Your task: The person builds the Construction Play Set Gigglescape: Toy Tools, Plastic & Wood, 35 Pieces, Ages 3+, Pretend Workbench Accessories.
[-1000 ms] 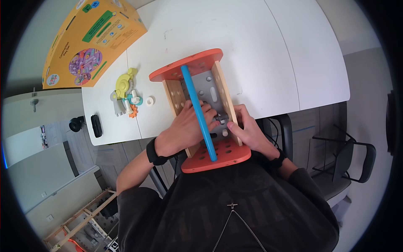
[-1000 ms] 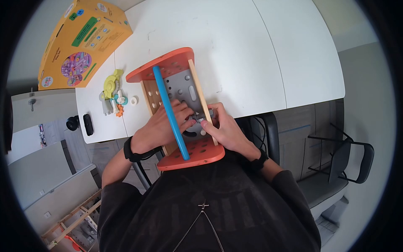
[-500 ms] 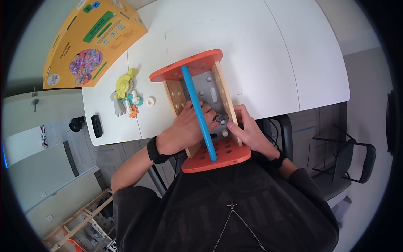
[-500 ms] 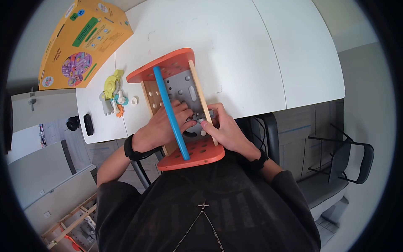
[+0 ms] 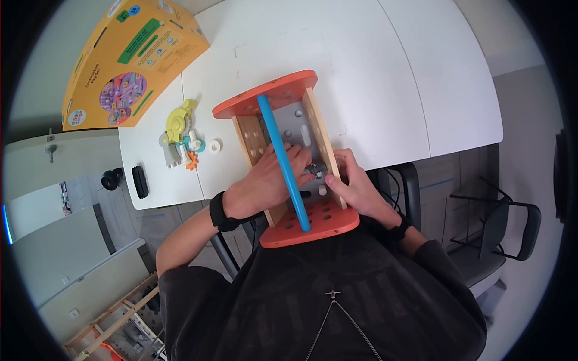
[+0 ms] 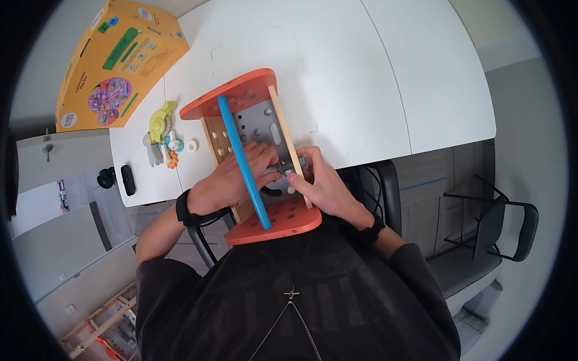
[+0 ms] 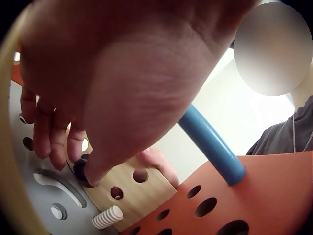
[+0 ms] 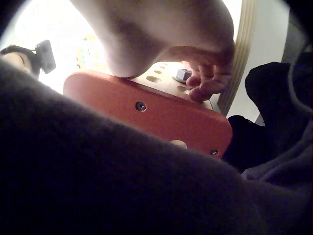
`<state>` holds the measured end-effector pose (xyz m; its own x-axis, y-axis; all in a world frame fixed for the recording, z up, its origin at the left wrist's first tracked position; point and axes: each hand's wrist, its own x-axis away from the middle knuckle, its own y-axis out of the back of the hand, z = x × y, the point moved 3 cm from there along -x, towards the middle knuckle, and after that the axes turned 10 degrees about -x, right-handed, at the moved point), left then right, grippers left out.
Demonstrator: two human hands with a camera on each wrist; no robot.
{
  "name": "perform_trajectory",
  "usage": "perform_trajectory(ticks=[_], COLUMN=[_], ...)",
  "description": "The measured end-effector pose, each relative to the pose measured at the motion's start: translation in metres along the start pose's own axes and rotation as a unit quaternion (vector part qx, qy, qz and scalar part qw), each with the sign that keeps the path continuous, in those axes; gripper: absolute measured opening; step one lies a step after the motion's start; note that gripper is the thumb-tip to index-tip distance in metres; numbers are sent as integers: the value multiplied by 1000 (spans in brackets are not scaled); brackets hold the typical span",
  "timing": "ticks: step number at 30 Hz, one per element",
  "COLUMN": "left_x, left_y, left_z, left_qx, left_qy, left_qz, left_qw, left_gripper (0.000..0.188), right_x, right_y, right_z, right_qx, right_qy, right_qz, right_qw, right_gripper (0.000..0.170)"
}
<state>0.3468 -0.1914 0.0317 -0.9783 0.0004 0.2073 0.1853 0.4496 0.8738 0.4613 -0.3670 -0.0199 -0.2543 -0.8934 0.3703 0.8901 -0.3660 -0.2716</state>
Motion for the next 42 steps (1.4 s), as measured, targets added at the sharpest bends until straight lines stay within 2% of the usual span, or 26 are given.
perform_trajectory(ticks=[1,7,10,13,16,19,22,25,28,34,40,42], left_x=[-1,-7,-7,-6,-5,-5,-4,-3,-1,-6,-5,-5], left_y=[4,12,7,5,0,-4,0,12,9,1,16,6], left_z=[-2,-7,-3,-1,2,5,4,-1,1,2,-3,1], left_qx=[0,56,66,35,-26,-25,32,69,45,-29,42,38], left_qy=[-5,22,57,40,20,-6,-13,32,51,22,75,62], left_qz=[-12,65,57,22,35,46,8,24,30,113,95,69], left_qw=[1000,996,995,998,999,999,999,997,997,993,992,995], left_gripper=[26,23,20,18,16,19,21,22,26,28,28,29], right_x=[0,-1,0,0,2,2,2,1,0,1,1,1], right_y=[0,1,-1,-1,-1,0,1,1,2,1,0,0], right_z=[1,1,5,2,4,5,8,7,6,12,11,11], right_qx=[2,10,3,-1,-6,11,25,28,31,44,28,31], right_qy=[3,0,-4,0,-29,-24,-24,-22,-15,-25,-21,-27], right_qz=[-1,1,-2,-9,-10,-11,-8,-8,-4,-3,-5,-5], right_qw=[1000,1000,1000,1000,1000,1000,999,999,999,999,999,999], right_gripper=[52,53,53,51,48,47,46,45,45,45,46,45])
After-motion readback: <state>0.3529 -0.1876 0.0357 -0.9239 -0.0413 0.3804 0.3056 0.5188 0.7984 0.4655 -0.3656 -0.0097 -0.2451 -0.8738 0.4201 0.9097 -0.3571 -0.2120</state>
